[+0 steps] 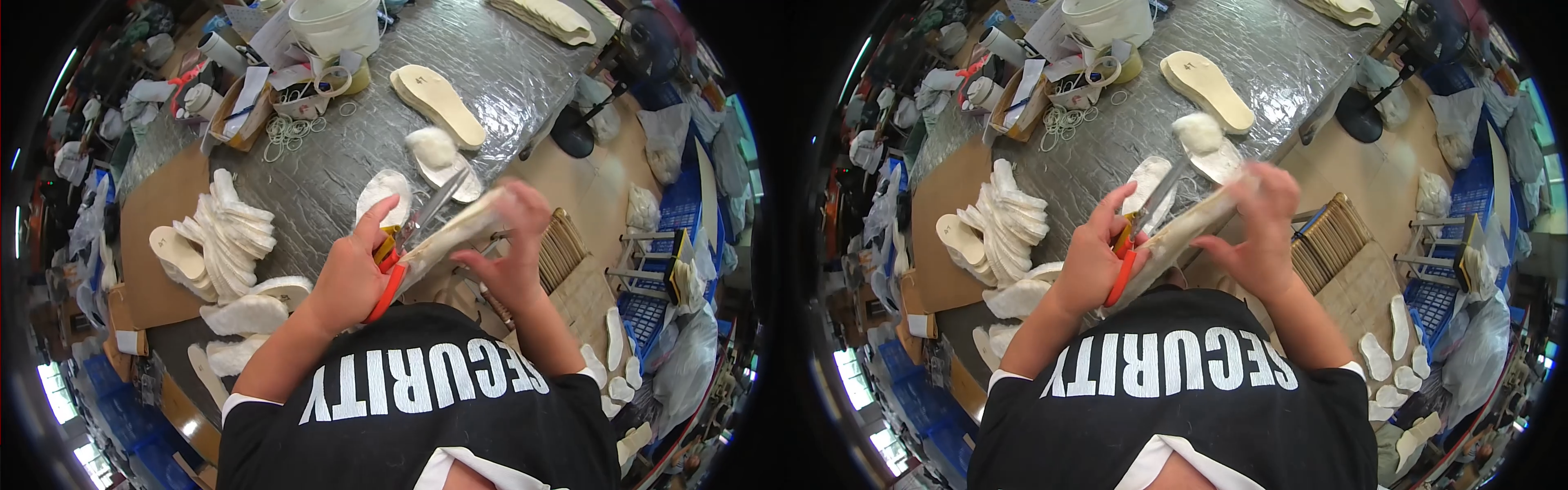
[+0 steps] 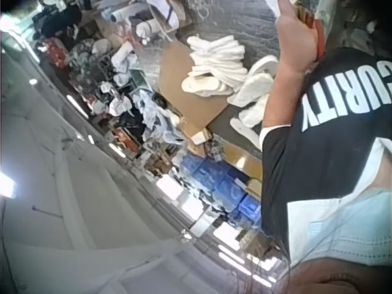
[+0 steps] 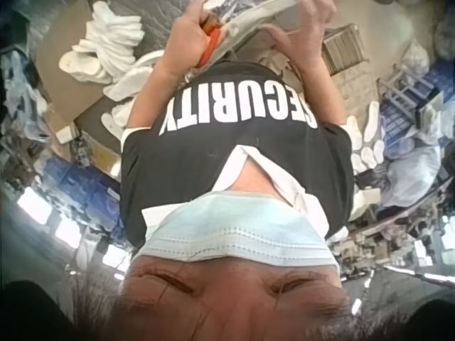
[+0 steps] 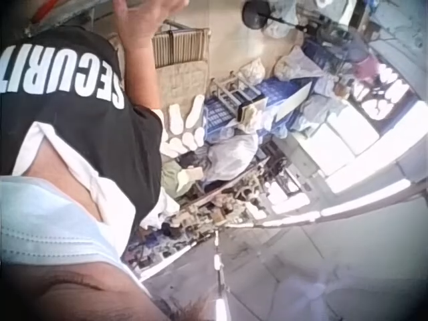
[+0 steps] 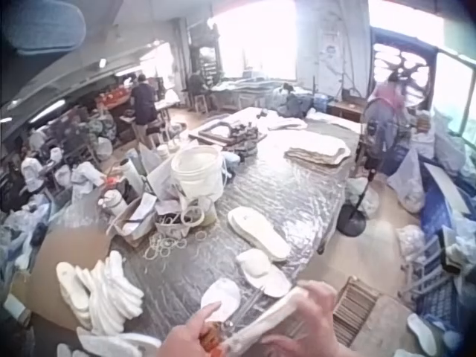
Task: Trimming excess material from white fur-lined shoe insoles using scissors.
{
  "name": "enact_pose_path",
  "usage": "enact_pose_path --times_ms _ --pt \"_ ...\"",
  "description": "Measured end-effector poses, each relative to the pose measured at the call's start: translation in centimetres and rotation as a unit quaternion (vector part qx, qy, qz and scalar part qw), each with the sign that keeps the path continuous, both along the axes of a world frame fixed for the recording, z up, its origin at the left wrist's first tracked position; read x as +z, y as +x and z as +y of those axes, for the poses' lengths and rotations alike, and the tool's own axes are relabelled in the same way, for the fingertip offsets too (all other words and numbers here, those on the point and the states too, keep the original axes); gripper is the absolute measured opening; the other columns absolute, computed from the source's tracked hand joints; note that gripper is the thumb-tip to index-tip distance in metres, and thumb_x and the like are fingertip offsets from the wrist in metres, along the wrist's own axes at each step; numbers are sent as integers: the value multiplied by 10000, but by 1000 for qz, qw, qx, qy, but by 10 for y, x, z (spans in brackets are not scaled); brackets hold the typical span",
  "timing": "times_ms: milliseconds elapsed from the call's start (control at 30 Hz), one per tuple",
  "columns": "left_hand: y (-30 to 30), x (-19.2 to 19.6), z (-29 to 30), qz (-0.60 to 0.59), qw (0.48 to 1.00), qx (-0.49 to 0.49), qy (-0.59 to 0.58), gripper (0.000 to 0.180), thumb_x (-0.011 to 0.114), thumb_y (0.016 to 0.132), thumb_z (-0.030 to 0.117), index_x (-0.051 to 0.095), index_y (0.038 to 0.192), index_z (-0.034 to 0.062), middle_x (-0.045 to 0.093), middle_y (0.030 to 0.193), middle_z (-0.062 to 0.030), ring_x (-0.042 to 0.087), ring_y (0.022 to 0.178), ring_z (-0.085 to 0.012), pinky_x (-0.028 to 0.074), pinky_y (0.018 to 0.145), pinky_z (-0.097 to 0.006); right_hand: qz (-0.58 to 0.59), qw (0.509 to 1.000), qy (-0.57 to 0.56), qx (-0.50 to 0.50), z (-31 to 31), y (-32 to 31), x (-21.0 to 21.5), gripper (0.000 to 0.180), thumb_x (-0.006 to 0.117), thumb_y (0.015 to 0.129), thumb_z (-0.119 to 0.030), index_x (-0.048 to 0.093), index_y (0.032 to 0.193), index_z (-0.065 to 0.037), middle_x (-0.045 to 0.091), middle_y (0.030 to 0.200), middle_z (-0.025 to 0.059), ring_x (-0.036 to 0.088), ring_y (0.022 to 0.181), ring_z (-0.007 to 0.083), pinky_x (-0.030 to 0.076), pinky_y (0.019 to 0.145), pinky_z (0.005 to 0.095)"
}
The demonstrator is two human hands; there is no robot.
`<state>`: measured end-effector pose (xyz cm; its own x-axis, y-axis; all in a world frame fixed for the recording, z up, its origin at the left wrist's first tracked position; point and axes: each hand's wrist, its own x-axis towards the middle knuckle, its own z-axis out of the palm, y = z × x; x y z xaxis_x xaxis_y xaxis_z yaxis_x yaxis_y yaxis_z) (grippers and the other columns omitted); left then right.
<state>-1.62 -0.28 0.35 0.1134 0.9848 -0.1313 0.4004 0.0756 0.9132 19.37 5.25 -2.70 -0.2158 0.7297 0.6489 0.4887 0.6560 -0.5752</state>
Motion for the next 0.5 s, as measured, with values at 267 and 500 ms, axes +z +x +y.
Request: enact_pose_path --times_ms 267,500 --pt "22 -10 6 -187 981 43 -28 686 639 755 -45 294 1346 -9 584 806 -62 550 740 -80 454 691 -214 521 560 -566 308 -4 -23 -56 528 671 724 -34 445 1201 -29 557 1129 124 545 1060 249 438 914 386" --pt "-5 23 -10 276 943 3 188 485 641 787 84 443 1203 -65 596 850 -138 590 801 -246 482 707 -334 590 625 -472 198 -5 -13 -62 370 650 770 -88 494 1098 -20 573 976 106 564 931 246 478 820 382"
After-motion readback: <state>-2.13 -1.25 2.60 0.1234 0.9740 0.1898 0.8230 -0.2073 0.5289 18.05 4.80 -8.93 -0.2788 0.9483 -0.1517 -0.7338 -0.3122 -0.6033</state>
